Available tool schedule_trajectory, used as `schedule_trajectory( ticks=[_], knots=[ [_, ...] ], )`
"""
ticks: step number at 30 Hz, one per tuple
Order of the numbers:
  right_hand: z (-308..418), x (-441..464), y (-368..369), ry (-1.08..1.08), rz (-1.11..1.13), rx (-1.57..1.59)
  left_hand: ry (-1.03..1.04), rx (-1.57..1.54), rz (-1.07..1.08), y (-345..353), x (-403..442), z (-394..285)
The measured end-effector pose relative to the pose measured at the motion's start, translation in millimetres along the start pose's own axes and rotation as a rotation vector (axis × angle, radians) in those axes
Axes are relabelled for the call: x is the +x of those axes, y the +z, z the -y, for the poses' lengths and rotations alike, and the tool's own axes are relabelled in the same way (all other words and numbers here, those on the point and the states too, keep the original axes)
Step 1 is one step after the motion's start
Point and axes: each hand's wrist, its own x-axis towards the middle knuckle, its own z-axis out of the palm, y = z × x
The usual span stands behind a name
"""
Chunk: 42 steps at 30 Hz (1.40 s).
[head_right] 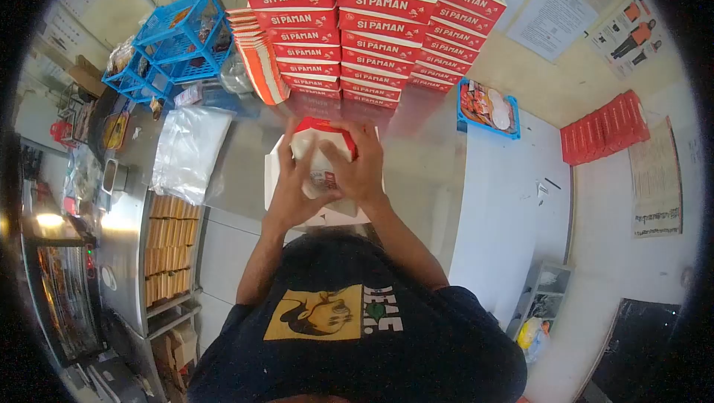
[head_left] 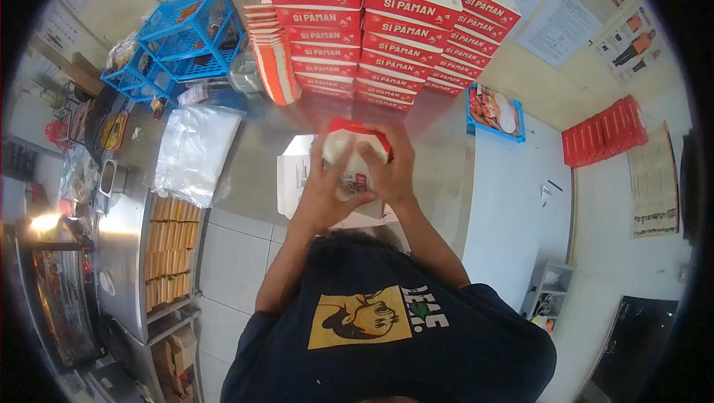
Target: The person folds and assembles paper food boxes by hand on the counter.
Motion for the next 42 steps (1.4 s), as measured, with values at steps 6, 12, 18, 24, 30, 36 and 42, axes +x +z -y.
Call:
schedule_trajectory(
  ticks=[6, 12, 18, 24, 30, 36, 42],
  knots=[
    [24.4, 15.0, 11.1, 0.117, -0.264, 0.498, -0.236, -0.546, -0.194, 1.3, 14.4, -7.8],
    [16.9, -5.8, 16.2, 0.331, 0.165, 0.161, -0.482, -0.724, -0.579, 9.5, 25.5, 16.5],
    [6.5, 6.1, 23.1, 0.286, -0.053, 0.325, -0.289, -0.746, -0.207, -1.7, 17.9, 20.1],
    [57.8, 88.1, -57.5, 0.053, 0.658, 0.114, -0.221, -0.277, 0.327, -98.0, 33.8, -4.3],
    [103.5, 196.6, -75.7, -0.163, 0.344, -0.274, -0.108, -0.441, -0.336, -87.4, 32.6, 40.8],
    [29.5, 405.8, -50.8, 0.253, 0.083, 0.107, -0.059, 0.070, 0.576, 109.7, -98.1, 177.4],
    [-58.9, 496.3, -4.4, 0.460, 0.139, -0.039, -0.043, 0.130, 0.653, 120.0, -118.5, 183.0]
  ],
)
